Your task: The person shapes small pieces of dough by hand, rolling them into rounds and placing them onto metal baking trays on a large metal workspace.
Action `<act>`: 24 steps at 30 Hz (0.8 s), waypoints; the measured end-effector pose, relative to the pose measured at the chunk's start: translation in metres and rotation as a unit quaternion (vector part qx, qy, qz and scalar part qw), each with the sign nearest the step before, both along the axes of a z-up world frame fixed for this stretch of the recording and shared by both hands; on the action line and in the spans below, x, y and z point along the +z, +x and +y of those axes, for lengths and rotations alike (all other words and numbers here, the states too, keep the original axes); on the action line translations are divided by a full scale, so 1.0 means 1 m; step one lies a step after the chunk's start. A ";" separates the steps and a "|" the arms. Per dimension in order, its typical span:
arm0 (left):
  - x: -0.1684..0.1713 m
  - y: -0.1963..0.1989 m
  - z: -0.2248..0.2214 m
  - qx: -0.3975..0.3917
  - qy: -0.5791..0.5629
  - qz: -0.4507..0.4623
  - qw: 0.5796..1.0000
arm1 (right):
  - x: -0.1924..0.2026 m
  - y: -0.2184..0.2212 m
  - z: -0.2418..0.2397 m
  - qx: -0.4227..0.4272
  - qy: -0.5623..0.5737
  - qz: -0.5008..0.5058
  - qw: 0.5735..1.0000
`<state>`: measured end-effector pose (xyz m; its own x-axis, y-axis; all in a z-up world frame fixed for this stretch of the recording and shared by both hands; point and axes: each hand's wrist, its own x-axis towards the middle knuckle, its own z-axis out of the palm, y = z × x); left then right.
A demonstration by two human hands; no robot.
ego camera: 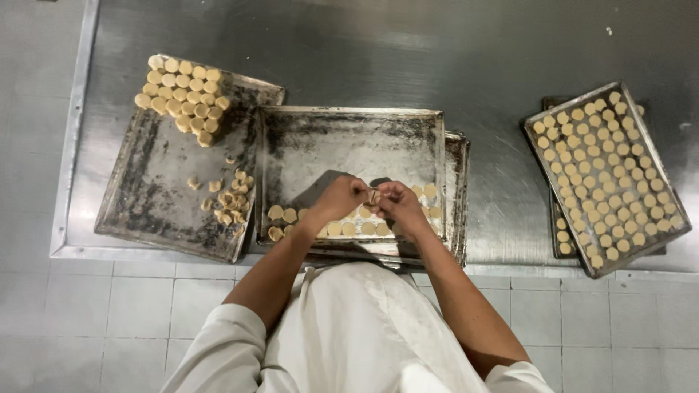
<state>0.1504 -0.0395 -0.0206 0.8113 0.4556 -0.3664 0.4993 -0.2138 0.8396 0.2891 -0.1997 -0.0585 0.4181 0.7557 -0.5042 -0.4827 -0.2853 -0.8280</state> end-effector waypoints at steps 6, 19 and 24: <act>-0.005 -0.022 0.012 0.040 0.061 0.020 0.997 | -0.010 -0.010 0.013 0.004 0.020 -0.002 1.000; 0.002 -0.055 0.028 0.050 -0.006 -0.014 0.999 | -0.001 -0.042 0.042 0.056 0.026 -0.023 0.998; 0.003 -0.069 0.040 0.051 0.059 -0.002 0.997 | -0.001 -0.055 0.052 0.038 0.024 -0.027 0.999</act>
<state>0.0812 0.0010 -0.0171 0.7595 0.5759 -0.3024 0.5208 -0.2598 0.8132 0.2342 -0.1482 -0.0591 0.3842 0.8086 -0.4457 -0.4163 -0.2792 -0.8653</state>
